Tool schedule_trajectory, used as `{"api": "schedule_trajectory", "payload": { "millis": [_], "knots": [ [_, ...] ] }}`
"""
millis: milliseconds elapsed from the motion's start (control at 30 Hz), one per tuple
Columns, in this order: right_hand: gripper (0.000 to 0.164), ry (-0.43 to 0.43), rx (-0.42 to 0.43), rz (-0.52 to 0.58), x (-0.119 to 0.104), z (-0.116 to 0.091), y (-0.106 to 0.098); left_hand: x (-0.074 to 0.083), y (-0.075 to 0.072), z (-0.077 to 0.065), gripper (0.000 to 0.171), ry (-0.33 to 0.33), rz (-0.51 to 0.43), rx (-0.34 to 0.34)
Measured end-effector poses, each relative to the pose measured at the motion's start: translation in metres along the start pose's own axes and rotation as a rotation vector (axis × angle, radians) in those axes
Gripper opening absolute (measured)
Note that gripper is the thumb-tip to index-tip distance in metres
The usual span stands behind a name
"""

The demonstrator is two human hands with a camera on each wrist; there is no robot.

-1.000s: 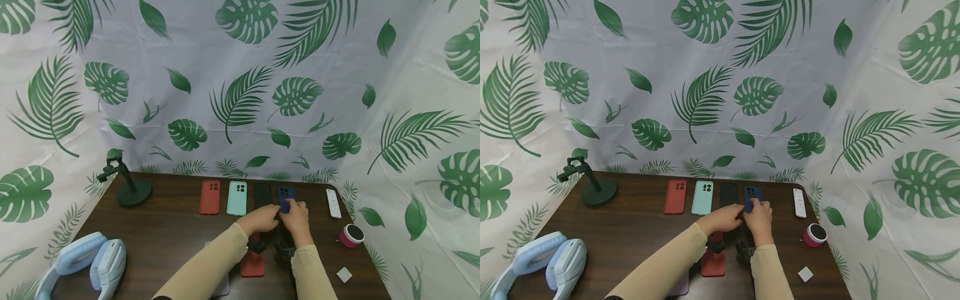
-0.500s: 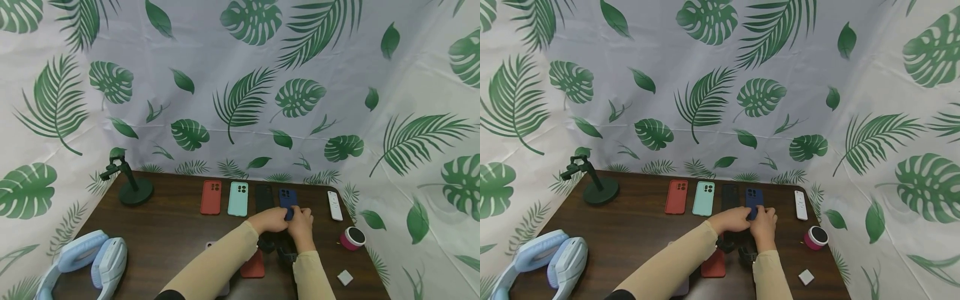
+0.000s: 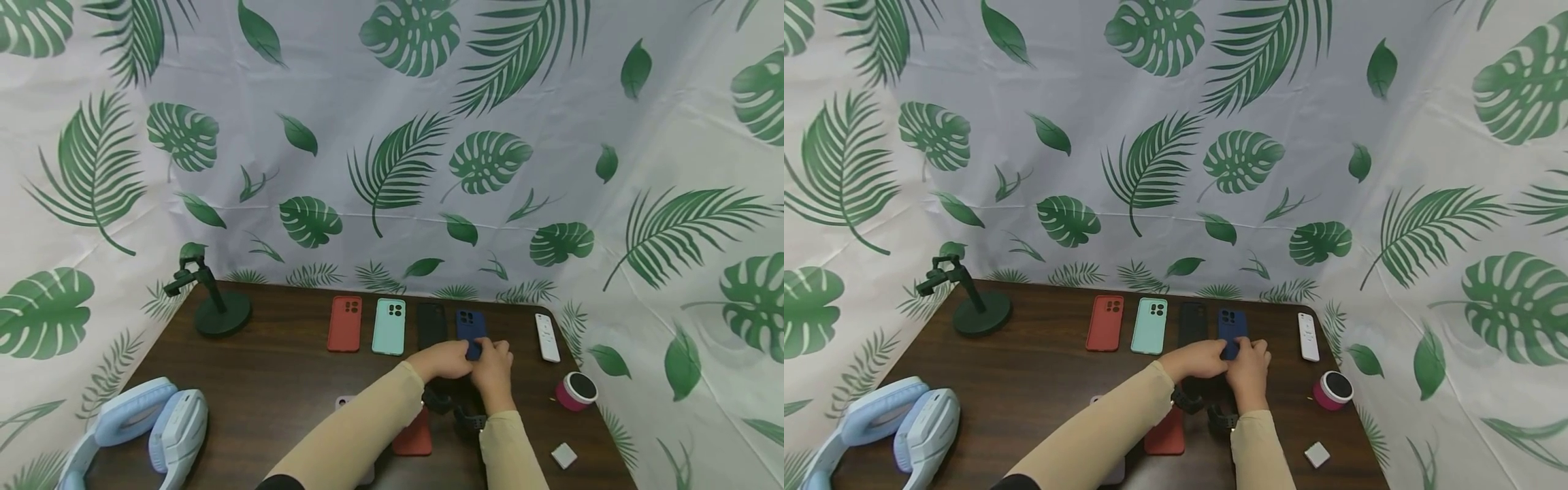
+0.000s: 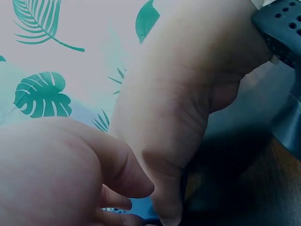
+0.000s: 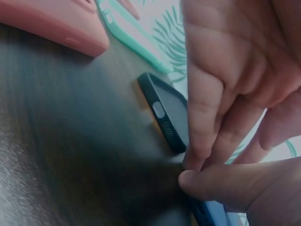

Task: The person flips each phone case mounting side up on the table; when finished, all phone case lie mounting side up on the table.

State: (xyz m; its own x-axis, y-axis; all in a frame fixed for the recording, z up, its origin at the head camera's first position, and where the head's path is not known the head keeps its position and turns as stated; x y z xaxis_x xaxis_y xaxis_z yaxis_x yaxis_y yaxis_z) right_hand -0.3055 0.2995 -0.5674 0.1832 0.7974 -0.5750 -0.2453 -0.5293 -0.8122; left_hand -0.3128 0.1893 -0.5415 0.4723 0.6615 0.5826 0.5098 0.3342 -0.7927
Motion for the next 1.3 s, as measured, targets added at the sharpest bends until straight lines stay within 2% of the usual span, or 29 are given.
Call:
{"api": "schedule_trajectory", "payload": {
  "millis": [200, 367, 500, 700, 867, 1067, 1300],
  "knots": [
    [0.055, -0.010, 0.014, 0.031, 0.004, 0.002, -0.003, 0.002, -0.001, -0.001, 0.055, -0.006, -0.010, 0.026],
    [0.047, -0.029, 0.020, 0.040, 0.008, 0.003, -0.005, 0.002, -0.002, -0.001, 0.063, -0.036, -0.015, 0.074],
    [0.041, -0.048, 0.007, 0.049, 0.007, 0.003, -0.010, 0.004, -0.005, -0.001, 0.063, -0.031, -0.024, 0.101],
    [0.039, 0.015, -0.018, 0.013, 0.012, -0.002, -0.018, 0.010, -0.009, -0.004, 0.057, 0.021, -0.052, 0.099],
    [0.036, 0.026, 0.005, -0.018, 0.013, -0.004, -0.023, 0.013, -0.010, -0.007, 0.064, 0.054, -0.082, 0.083],
    [0.034, 0.005, 0.085, -0.017, 0.010, -0.008, -0.030, 0.015, -0.006, -0.009, 0.077, 0.060, -0.166, 0.035],
    [0.033, 0.011, 0.279, 0.031, 0.014, -0.014, -0.047, 0.015, 0.006, -0.012, 0.082, 0.026, -0.235, -0.053]
  ]
}}
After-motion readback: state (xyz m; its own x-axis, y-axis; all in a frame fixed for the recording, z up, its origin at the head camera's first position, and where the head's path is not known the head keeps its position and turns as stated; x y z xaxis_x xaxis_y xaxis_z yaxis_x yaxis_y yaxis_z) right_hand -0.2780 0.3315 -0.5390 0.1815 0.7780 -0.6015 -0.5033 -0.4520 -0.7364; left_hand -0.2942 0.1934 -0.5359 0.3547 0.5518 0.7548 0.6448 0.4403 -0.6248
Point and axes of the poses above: each hand's wrist, its own z-axis towards the middle knuckle, its own y-axis out of the palm, x = y × z, the point moved 9 cm from there along z, towards the middle knuckle, and after that the axes turned 2 degrees about z, right-handed, at the moved point
